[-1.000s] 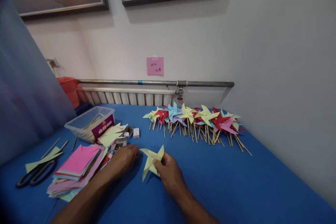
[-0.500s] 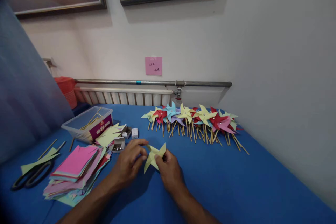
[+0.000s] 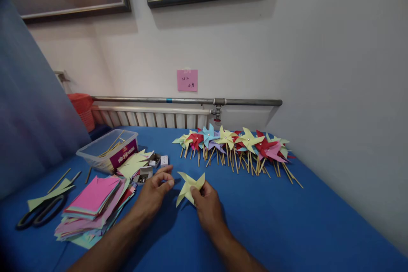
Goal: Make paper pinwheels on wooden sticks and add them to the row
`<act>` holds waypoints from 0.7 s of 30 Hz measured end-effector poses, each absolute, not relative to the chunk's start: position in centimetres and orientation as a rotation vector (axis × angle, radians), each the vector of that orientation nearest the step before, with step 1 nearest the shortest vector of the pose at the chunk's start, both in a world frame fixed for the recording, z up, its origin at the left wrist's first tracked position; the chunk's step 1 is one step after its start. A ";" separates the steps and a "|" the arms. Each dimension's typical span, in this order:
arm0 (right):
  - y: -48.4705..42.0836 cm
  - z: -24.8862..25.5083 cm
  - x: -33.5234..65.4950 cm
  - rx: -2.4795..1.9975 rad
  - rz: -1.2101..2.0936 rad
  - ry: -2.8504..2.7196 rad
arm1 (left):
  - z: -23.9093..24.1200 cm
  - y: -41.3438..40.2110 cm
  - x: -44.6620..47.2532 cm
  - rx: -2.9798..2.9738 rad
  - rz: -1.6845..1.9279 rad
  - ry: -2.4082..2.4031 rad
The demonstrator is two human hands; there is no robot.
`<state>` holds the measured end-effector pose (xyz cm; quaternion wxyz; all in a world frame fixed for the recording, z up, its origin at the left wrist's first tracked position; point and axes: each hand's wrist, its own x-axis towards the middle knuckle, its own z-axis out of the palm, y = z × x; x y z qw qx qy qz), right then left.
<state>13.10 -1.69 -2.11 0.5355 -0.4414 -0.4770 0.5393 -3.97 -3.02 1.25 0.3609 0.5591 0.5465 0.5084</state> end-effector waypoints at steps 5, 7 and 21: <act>-1.7 -2.3 12.9 -1.104 1.210 -1.255 | 0.8 -2.8 -3.3 1.300 1.204 1.239; -1.9 -2.4 12.6 -1.122 1.191 -1.284 | 0.8 -3.1 -2.9 1.356 1.189 1.211; -2.3 -2.4 12.2 -1.114 1.208 -1.356 | 1.0 -3.8 -2.3 1.505 1.155 1.257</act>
